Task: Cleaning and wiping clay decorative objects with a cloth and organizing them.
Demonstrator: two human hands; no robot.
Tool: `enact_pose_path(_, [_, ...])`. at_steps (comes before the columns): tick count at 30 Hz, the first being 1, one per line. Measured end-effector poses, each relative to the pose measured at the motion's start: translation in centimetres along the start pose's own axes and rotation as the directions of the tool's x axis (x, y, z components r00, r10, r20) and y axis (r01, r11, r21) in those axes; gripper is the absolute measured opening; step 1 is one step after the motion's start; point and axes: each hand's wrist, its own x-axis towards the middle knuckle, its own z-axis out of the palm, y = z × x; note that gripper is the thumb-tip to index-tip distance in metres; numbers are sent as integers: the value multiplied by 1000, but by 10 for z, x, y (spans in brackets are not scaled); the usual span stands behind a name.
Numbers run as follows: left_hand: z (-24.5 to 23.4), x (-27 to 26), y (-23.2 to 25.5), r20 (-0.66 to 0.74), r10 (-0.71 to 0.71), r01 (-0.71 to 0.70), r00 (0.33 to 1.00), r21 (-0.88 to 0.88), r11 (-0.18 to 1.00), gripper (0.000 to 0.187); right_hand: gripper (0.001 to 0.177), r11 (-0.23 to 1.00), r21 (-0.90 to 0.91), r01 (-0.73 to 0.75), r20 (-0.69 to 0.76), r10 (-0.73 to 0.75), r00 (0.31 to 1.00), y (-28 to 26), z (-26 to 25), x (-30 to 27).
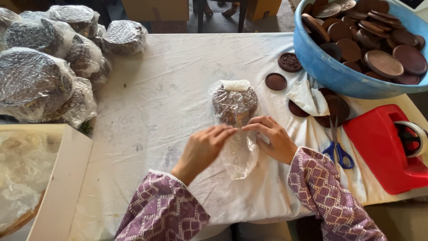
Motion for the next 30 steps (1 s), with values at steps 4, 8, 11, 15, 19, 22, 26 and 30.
enact_pose_path(4, [-27,5,-1,73,13,-24,997,154,988,31,37,998,56,30,48,-33,998,10,1,-4])
enact_pose_path(8, [-34,7,7,188,-58,31,980,141,989,26,20,996,40,-75,110,70,992,13,-2,-7])
enact_pose_path(11, [-33,8,8,183,-48,36,982,71,997,15,18,986,36,-164,1,164,986,21,11,-11])
enact_pose_path(15, [-30,7,5,203,-104,104,974,9,994,15,28,944,-33,-329,-72,326,943,28,28,-10])
enact_pose_path(19, [-33,11,12,176,-88,90,980,-5,996,21,25,924,-92,-371,-99,362,927,21,26,-6])
enact_pose_path(22, [-32,10,17,209,-60,66,976,-23,998,27,21,943,-172,-284,-148,260,954,17,23,-6])
enact_pose_path(26, [-37,13,27,261,-20,34,965,-51,998,29,28,997,-45,-63,-184,54,982,6,2,-4])
enact_pose_path(30, [-37,17,46,182,106,-70,978,-194,979,54,28,951,215,-223,185,184,965,38,-5,-19])
